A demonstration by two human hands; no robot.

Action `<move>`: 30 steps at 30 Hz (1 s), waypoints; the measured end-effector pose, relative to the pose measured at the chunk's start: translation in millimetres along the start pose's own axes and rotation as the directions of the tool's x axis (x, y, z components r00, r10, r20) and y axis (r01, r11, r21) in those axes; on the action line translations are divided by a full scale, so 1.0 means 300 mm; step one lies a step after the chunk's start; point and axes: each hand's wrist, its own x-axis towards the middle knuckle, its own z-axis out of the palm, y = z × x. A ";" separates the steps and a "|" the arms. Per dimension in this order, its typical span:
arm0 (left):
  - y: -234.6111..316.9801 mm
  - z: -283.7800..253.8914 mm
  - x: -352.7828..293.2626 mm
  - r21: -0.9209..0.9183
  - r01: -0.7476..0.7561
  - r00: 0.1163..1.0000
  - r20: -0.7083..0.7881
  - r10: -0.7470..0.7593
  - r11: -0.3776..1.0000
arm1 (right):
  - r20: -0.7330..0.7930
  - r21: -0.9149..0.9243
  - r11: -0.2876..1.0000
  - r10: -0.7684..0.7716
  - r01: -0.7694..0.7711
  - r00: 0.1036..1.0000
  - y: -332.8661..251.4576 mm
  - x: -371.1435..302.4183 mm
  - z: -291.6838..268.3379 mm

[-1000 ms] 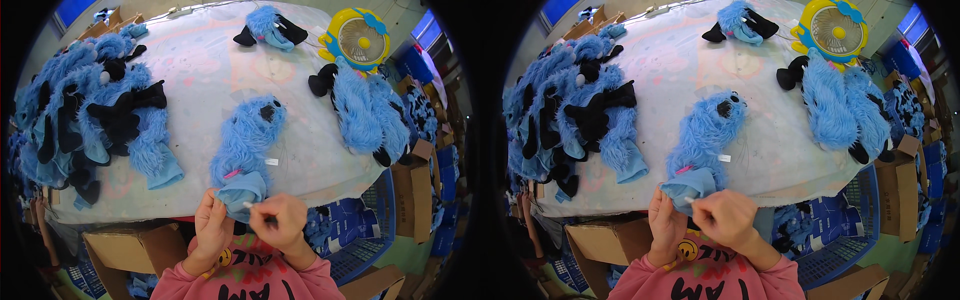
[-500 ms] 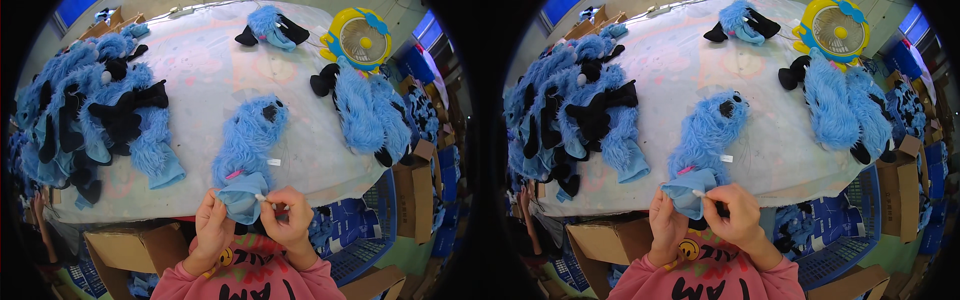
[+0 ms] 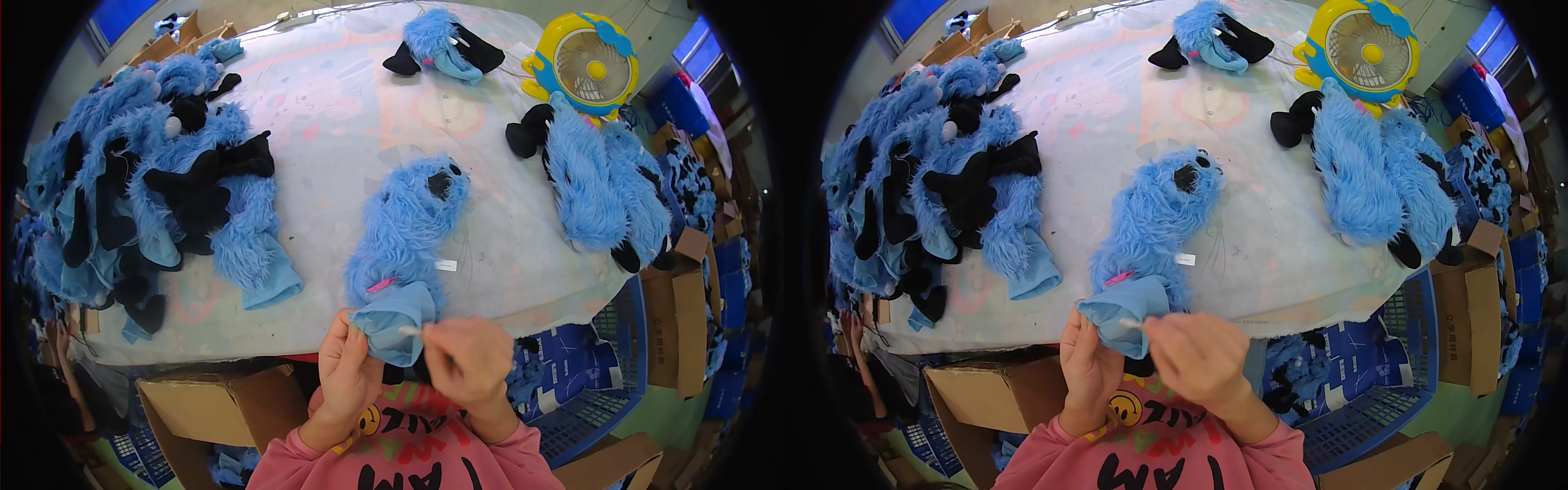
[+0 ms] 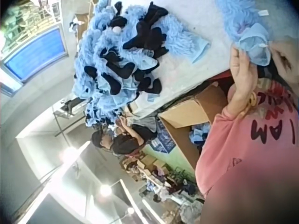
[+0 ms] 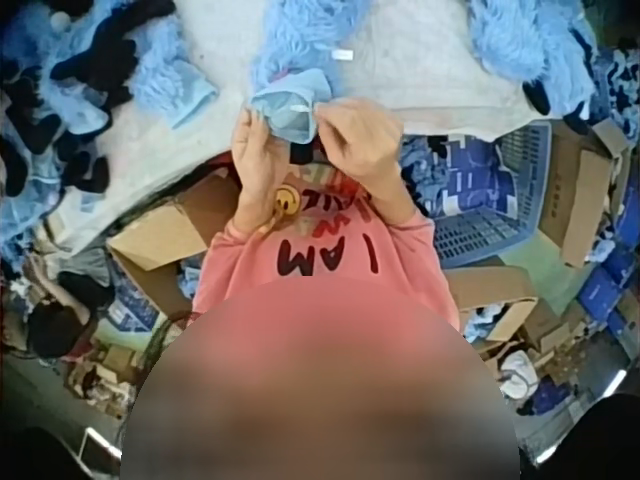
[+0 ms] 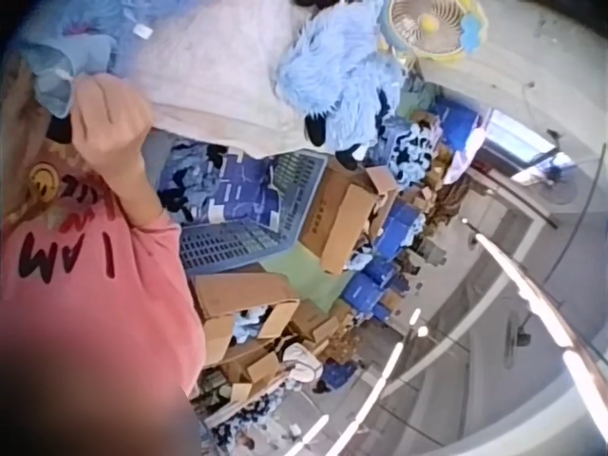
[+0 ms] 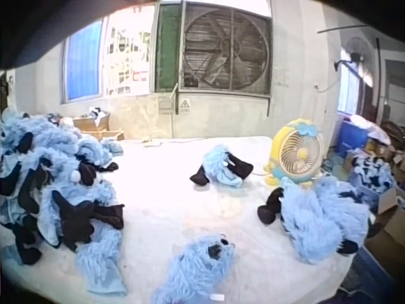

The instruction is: Assembling blue plush toys by attaching eyes and checking the fabric.

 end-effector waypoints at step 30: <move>-0.002 -0.009 0.005 0.006 -0.022 1.000 -0.001 0.022 1.000 | -0.061 0.086 0.992 0.099 -0.093 0.993 -0.012 0.002 0.016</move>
